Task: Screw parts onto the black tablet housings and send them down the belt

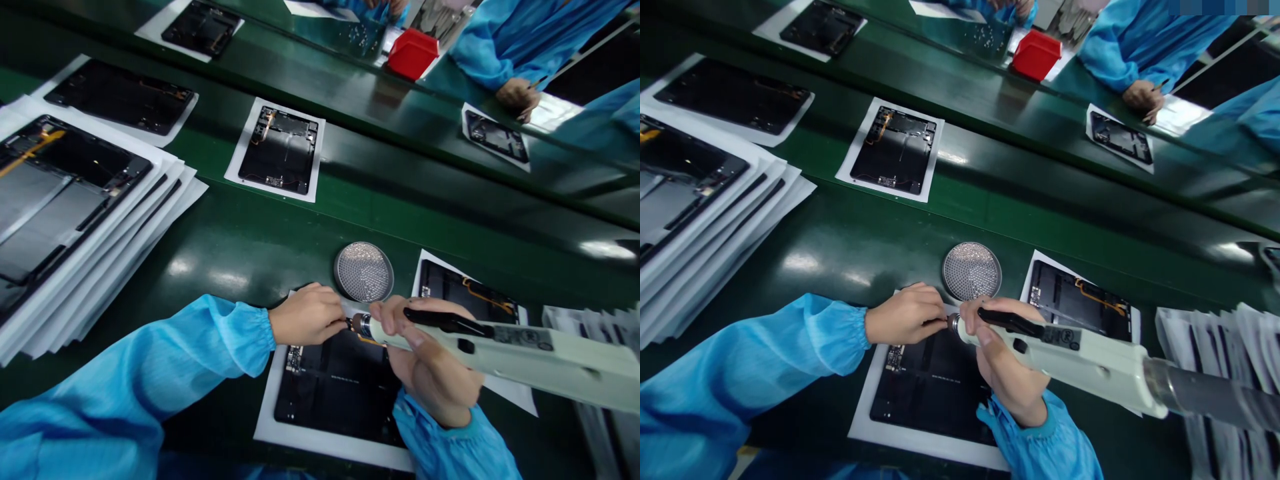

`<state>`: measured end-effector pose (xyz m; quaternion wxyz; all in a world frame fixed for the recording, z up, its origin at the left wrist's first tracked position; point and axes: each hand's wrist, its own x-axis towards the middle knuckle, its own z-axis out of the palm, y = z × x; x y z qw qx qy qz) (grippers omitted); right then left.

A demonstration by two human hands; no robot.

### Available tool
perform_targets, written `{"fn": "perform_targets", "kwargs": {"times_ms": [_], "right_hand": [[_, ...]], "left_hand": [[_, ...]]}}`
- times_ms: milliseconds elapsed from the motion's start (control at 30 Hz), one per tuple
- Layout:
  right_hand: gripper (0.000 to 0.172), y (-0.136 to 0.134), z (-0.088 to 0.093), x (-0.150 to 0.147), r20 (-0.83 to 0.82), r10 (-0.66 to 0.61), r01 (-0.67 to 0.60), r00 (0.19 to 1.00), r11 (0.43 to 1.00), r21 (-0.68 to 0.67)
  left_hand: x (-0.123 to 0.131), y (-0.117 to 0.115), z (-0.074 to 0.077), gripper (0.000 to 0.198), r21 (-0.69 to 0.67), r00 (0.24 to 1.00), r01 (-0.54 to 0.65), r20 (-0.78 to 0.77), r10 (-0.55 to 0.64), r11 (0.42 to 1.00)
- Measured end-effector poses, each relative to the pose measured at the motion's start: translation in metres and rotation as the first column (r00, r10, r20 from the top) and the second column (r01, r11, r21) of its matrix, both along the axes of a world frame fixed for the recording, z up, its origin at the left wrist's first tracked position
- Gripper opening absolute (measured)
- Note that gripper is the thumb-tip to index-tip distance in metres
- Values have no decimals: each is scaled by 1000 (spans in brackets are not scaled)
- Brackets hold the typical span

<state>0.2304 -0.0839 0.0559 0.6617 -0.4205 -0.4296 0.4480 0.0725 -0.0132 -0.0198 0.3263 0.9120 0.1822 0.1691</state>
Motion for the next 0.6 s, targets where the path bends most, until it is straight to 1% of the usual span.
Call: {"fn": "perform_targets", "kwargs": {"times_ms": [167, 333, 600], "right_hand": [[19, 0, -1, 1, 10, 27, -27, 1000, 1000, 14], [18, 0, 0, 0, 7, 17, -17, 1000, 1000, -2], [20, 0, -4, 0, 0, 30, -30, 1000, 999, 11]], "left_hand": [[0, 0, -2, 22, 15, 1000, -3, 20, 2, 1000], [0, 0, -3, 21, 5, 999, -10, 32, 10, 1000], [-1, 0, -1, 20, 8, 1000, -2, 20, 2, 1000]]}}
